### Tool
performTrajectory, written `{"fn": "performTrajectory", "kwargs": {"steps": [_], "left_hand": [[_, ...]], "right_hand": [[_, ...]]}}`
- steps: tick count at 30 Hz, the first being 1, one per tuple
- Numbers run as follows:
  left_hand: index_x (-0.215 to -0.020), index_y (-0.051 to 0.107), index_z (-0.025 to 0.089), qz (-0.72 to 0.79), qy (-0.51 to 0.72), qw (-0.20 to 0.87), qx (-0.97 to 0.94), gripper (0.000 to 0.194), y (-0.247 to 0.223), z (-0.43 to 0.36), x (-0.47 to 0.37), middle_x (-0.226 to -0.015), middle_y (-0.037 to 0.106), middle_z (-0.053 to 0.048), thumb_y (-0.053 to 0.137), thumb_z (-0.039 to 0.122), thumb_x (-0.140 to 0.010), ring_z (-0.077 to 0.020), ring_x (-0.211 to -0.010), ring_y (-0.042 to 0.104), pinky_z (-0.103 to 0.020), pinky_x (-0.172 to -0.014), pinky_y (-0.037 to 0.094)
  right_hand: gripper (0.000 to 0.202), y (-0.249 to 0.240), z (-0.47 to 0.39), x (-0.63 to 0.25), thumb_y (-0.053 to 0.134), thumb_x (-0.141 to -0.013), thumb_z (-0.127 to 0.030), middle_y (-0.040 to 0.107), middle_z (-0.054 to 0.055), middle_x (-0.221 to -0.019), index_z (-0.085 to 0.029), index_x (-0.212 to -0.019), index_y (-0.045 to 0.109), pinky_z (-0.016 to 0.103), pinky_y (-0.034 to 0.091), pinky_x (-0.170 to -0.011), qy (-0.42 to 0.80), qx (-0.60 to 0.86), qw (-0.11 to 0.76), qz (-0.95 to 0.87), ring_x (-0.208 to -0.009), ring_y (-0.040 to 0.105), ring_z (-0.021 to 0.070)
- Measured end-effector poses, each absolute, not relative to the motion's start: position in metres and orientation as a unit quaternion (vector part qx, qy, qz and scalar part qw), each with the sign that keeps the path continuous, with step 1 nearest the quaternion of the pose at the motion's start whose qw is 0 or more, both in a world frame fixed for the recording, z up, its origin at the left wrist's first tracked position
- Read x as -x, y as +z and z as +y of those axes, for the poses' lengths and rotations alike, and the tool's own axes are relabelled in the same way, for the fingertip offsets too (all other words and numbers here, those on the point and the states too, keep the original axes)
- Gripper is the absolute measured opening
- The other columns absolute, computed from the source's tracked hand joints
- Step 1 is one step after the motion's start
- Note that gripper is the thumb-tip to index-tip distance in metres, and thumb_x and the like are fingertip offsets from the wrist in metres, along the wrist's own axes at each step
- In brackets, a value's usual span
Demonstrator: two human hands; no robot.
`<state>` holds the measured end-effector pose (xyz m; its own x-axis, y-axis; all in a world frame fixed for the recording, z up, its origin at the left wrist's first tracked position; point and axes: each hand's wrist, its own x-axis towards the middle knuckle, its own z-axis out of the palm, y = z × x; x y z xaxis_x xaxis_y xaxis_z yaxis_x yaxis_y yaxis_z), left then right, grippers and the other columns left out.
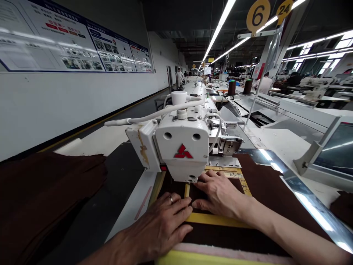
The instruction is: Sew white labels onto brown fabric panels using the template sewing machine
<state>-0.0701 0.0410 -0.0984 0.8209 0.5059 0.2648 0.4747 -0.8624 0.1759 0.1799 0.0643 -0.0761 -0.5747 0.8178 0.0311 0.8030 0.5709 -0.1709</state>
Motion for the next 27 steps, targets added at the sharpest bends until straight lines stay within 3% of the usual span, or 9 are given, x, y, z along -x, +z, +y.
{"fn": "performTrajectory", "kwargs": {"steps": [8,18,27], "left_hand": [[-0.128,0.063,0.024,0.247,0.162,0.07,-0.953,0.028,-0.102,0.034,0.072,-0.138,0.066,-0.004,0.06,0.032,-0.101,-0.0272,-0.118,0.06,-0.045,-0.103,0.046],[-0.112,0.064,0.022,0.226,0.171,0.081,-0.956,0.016,-0.105,0.03,0.07,-0.127,0.069,-0.005,0.058,0.025,-0.098,-0.0261,-0.108,0.061,-0.042,-0.098,0.048],[-0.114,0.065,0.021,0.215,0.178,0.072,-0.957,0.017,-0.104,0.031,0.071,-0.124,0.07,-0.006,0.057,0.024,-0.099,-0.0259,-0.107,0.061,-0.043,-0.098,0.048]], "right_hand": [[0.06,-0.081,0.057,-0.178,0.048,-0.099,-0.069,0.065,0.012,-0.122,-0.022,-0.13,0.065,0.05,0.04,-0.092,0.076,0.449,0.061,-0.888,-0.108,0.054,0.0325],[0.044,-0.083,0.043,-0.176,0.06,-0.099,-0.053,0.065,0.008,-0.132,-0.024,-0.132,0.066,0.049,0.036,-0.1,0.09,0.447,0.078,-0.887,-0.113,0.055,0.0301],[0.043,-0.082,0.043,-0.179,0.06,-0.1,-0.049,0.065,0.008,-0.127,-0.023,-0.134,0.064,0.048,0.039,-0.1,0.092,0.424,0.082,-0.897,-0.109,0.054,0.0298]]}}
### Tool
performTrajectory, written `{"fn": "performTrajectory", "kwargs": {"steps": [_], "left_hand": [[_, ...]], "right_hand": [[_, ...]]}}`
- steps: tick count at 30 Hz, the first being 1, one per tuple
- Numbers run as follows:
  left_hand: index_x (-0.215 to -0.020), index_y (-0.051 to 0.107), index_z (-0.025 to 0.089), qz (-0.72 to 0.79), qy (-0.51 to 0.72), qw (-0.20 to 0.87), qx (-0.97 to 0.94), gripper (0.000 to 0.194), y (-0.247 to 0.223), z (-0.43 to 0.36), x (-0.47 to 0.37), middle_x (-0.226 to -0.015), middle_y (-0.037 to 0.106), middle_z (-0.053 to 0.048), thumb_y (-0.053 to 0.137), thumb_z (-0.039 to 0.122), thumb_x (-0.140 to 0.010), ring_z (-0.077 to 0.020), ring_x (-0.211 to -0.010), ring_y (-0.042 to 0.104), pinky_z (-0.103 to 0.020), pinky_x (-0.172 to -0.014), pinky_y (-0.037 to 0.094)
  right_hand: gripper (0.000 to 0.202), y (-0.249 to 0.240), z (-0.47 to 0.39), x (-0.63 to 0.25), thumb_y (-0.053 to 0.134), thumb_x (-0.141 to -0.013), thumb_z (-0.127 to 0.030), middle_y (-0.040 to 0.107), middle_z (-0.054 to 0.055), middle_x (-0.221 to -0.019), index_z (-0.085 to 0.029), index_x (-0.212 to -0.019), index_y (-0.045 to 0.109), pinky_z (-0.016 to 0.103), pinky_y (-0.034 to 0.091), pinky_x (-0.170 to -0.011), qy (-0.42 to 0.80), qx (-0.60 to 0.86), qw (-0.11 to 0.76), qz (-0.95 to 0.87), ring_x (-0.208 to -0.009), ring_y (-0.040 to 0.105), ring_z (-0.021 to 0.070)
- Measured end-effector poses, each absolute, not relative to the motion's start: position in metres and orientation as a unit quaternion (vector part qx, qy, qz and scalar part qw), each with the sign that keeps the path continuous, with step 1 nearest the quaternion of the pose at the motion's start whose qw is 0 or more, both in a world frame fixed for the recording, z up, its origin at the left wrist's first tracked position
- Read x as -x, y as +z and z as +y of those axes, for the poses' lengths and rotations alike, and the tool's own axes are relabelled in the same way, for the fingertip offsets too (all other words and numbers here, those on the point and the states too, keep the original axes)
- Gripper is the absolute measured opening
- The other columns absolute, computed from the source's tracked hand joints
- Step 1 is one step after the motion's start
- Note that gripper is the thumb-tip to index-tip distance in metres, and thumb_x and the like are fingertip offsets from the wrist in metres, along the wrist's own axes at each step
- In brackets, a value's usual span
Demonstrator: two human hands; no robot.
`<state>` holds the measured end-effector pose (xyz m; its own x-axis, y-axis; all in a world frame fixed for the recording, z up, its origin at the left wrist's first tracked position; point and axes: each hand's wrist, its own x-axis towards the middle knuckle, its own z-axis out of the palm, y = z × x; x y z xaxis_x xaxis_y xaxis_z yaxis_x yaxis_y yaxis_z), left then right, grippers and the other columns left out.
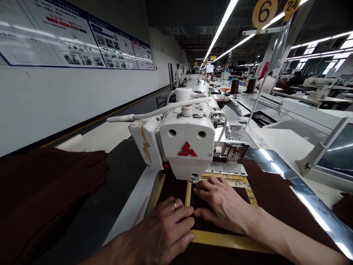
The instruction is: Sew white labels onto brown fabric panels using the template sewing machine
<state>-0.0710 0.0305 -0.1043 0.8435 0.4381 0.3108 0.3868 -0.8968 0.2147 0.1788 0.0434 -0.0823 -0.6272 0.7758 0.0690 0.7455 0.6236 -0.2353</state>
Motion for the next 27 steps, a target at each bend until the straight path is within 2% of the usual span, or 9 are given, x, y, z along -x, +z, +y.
{"fn": "performTrajectory", "kwargs": {"steps": [5,11,15,19,22,27], "left_hand": [[-0.113,0.067,0.02,0.207,0.205,0.066,-0.954,0.017,-0.101,0.032,0.071,-0.118,0.072,-0.006,0.057,0.021,-0.099,-0.0238,-0.1,0.063,-0.04,-0.093,0.05],[-0.116,0.068,0.021,0.255,0.189,0.05,-0.947,0.02,-0.099,0.042,0.067,-0.119,0.072,-0.006,0.054,0.026,-0.103,-0.026,-0.105,0.065,-0.044,-0.096,0.05],[-0.121,0.068,0.02,0.273,0.181,0.018,-0.944,0.026,-0.102,0.051,0.064,-0.125,0.071,-0.009,0.05,0.031,-0.106,-0.0287,-0.107,0.066,-0.047,-0.095,0.051],[-0.119,0.07,0.02,0.272,0.192,-0.002,-0.943,0.027,-0.102,0.054,0.062,-0.121,0.073,-0.01,0.051,0.033,-0.106,-0.0282,-0.104,0.068,-0.045,-0.094,0.052],[-0.116,0.071,0.019,0.275,0.201,-0.01,-0.94,0.028,-0.102,0.054,0.06,-0.117,0.074,-0.011,0.05,0.034,-0.106,-0.0291,-0.102,0.068,-0.047,-0.092,0.053],[-0.121,0.07,0.018,0.275,0.208,-0.001,-0.939,0.028,-0.103,0.053,0.061,-0.126,0.072,-0.012,0.053,0.033,-0.105,-0.0292,-0.109,0.067,-0.047,-0.095,0.054]], "right_hand": [[0.039,-0.084,0.043,-0.181,0.054,-0.103,-0.036,0.062,0.011,-0.121,-0.02,-0.138,0.06,0.046,0.043,-0.095,0.069,0.42,0.08,-0.901,-0.107,0.054,0.0289],[0.033,-0.086,0.05,-0.178,0.051,-0.104,-0.038,0.058,0.01,-0.105,-0.021,-0.129,0.064,0.042,0.045,-0.082,0.033,0.439,0.067,-0.896,-0.095,0.054,0.0276],[0.03,-0.079,0.057,-0.172,0.053,-0.104,-0.041,0.058,0.011,-0.105,-0.02,-0.12,0.067,0.041,0.044,-0.083,0.039,0.442,0.046,-0.895,-0.095,0.056,0.0272],[0.026,-0.074,0.062,-0.167,0.055,-0.103,-0.041,0.059,0.011,-0.105,-0.021,-0.114,0.068,0.043,0.044,-0.087,0.06,0.455,0.024,-0.888,-0.099,0.058,0.028],[0.028,-0.074,0.062,-0.168,0.055,-0.102,-0.041,0.06,0.011,-0.106,-0.022,-0.117,0.068,0.046,0.043,-0.091,0.067,0.457,0.023,-0.886,-0.102,0.058,0.0293],[0.028,-0.075,0.057,-0.169,0.054,-0.102,-0.039,0.059,0.012,-0.107,-0.021,-0.121,0.067,0.044,0.045,-0.086,0.059,0.46,0.035,-0.885,-0.098,0.057,0.0283]]}}
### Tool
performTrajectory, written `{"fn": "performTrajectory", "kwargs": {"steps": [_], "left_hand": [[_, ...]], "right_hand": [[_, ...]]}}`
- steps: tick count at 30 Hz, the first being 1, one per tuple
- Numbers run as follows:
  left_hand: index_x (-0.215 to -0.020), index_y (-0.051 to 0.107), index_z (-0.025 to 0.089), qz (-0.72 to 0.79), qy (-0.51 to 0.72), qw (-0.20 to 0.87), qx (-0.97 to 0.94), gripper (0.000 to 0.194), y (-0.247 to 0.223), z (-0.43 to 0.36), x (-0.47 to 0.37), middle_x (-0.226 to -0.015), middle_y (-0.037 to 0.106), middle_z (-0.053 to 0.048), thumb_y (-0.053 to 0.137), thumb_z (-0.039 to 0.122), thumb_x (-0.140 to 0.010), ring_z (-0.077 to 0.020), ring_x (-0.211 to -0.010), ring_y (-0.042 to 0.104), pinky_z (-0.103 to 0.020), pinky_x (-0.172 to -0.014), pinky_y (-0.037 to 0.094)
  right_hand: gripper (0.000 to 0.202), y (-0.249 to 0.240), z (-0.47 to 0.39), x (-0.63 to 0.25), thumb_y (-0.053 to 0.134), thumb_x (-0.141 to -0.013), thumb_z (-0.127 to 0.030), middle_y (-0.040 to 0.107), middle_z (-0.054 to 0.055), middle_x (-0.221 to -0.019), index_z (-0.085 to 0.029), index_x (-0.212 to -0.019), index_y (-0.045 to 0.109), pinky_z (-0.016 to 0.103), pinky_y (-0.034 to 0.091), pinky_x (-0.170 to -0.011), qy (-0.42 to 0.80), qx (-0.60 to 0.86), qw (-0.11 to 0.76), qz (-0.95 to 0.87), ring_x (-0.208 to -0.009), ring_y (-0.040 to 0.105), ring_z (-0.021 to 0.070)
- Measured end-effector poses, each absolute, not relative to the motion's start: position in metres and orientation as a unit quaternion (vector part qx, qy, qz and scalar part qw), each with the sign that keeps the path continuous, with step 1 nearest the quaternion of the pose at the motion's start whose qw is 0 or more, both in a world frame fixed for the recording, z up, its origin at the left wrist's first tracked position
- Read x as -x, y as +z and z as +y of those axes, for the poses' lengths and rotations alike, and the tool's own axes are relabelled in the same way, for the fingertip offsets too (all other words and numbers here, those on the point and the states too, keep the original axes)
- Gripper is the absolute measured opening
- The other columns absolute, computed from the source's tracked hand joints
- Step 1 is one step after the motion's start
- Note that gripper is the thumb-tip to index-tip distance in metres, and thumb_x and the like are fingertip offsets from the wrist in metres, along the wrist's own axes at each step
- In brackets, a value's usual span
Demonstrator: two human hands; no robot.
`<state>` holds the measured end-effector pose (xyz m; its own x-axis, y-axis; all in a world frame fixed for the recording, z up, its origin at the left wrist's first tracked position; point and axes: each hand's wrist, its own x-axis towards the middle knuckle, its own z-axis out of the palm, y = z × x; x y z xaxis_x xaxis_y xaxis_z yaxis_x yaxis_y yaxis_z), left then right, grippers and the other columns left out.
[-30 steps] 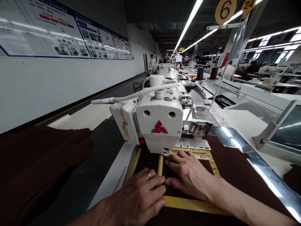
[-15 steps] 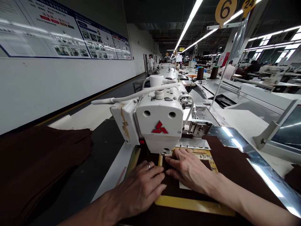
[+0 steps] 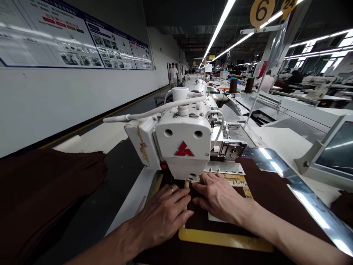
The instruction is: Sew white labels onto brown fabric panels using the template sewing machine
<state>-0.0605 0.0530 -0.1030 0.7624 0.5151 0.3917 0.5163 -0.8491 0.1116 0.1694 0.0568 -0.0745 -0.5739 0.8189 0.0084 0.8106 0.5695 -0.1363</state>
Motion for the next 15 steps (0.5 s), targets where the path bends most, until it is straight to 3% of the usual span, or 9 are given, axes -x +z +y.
{"fn": "performTrajectory", "kwargs": {"steps": [6,10,15], "left_hand": [[-0.12,0.07,0.018,-0.28,-0.207,-0.001,0.938,0.028,-0.106,0.054,0.062,-0.122,0.073,-0.012,0.053,0.032,-0.105,-0.0292,-0.11,0.067,-0.046,-0.095,0.055],[-0.119,0.07,0.017,-0.275,-0.194,0.009,0.942,0.026,-0.105,0.055,0.059,-0.124,0.072,-0.012,0.053,0.032,-0.105,-0.0295,-0.11,0.067,-0.046,-0.096,0.054],[-0.122,0.066,0.017,-0.301,-0.145,-0.018,0.942,0.027,-0.096,0.058,0.048,-0.126,0.071,-0.009,0.063,0.032,-0.1,-0.03,-0.111,0.067,-0.046,-0.097,0.055]], "right_hand": [[0.025,-0.072,0.058,-0.165,0.057,-0.101,-0.039,0.059,0.012,-0.108,-0.02,-0.115,0.068,0.047,0.045,-0.089,0.06,0.457,0.016,-0.887,-0.101,0.057,0.0299],[0.029,-0.073,0.056,-0.17,0.056,-0.101,-0.038,0.059,0.012,-0.108,-0.021,-0.122,0.066,0.046,0.046,-0.089,0.049,0.459,0.026,-0.887,-0.1,0.057,0.0289],[0.028,-0.071,0.056,-0.171,0.052,-0.103,-0.034,0.06,0.013,-0.112,-0.021,-0.121,0.067,0.047,0.046,-0.09,0.053,0.464,0.012,-0.884,-0.104,0.058,0.0306]]}}
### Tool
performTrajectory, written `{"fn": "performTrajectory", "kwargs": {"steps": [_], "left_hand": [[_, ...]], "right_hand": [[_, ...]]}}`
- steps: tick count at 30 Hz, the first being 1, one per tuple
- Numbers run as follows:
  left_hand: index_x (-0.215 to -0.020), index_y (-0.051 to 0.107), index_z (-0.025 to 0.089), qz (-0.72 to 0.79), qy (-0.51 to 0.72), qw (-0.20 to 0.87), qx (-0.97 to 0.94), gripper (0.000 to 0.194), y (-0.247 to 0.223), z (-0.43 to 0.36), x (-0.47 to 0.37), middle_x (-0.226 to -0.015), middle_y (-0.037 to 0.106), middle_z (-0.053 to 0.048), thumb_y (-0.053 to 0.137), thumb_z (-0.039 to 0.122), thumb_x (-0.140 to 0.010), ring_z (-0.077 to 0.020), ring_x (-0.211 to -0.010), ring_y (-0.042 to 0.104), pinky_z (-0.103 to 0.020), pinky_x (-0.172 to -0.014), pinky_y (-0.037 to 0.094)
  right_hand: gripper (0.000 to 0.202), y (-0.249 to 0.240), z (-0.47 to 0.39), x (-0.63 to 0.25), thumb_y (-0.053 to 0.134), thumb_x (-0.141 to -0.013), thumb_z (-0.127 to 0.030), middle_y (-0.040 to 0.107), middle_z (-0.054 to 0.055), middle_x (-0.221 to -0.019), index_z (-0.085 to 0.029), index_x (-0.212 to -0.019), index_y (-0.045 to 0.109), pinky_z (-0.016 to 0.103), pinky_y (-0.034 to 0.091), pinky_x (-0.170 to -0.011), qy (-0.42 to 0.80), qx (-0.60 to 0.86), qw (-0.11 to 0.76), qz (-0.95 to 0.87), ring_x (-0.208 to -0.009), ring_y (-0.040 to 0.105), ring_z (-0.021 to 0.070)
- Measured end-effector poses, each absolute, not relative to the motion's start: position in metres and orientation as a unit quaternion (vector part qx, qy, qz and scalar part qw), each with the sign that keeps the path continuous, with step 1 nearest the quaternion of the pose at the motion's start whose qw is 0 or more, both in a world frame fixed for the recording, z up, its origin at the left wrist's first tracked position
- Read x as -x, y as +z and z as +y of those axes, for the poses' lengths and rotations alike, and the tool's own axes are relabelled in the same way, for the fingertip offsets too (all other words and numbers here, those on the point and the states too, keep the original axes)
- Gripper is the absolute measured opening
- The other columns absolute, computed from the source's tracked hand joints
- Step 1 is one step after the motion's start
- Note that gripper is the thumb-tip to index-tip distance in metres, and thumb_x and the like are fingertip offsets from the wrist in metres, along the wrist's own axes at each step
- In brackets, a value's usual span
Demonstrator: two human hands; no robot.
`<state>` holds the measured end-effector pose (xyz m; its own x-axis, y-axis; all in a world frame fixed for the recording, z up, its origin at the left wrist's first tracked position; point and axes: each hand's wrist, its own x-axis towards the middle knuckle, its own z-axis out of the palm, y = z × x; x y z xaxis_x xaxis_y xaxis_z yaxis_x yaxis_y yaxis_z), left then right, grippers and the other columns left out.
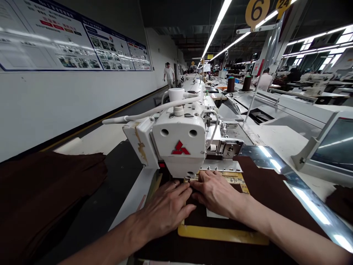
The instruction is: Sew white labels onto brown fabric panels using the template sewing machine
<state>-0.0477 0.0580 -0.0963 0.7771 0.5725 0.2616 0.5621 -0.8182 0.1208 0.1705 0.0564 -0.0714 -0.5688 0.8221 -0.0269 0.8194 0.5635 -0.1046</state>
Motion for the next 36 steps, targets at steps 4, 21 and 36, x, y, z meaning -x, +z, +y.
{"fn": "performTrajectory", "kwargs": {"steps": [4,21,36], "left_hand": [[-0.119,0.067,0.019,0.322,0.131,0.018,-0.937,0.024,-0.098,0.06,0.042,-0.128,0.071,-0.009,0.065,0.03,-0.098,-0.0298,-0.111,0.068,-0.046,-0.096,0.055],[-0.129,0.069,0.02,0.39,0.022,-0.004,-0.921,0.045,-0.107,0.063,0.039,-0.151,0.056,-0.011,0.046,0.05,-0.104,-0.0389,-0.128,0.063,-0.056,-0.104,0.053],[-0.121,0.07,0.024,0.264,0.115,-0.05,-0.956,0.031,-0.101,0.059,0.007,-0.14,0.066,-0.006,0.05,0.039,-0.104,-0.0312,-0.127,0.063,-0.049,-0.105,0.051]], "right_hand": [[0.028,-0.067,0.056,-0.179,0.05,-0.103,-0.032,0.06,0.013,-0.115,-0.023,-0.124,0.067,0.048,0.044,-0.091,0.061,0.469,0.005,-0.881,-0.105,0.057,0.0306],[0.027,-0.068,0.021,-0.267,0.043,-0.108,-0.03,0.059,0.007,-0.104,-0.024,-0.104,0.069,0.04,0.035,-0.08,0.0,0.565,0.021,-0.825,-0.09,0.051,0.0232],[0.028,-0.068,0.015,-0.313,0.04,-0.109,-0.022,0.059,0.004,-0.107,-0.024,-0.122,0.065,0.024,0.047,-0.078,0.074,0.584,0.098,-0.803,-0.093,0.058,0.0145]]}}
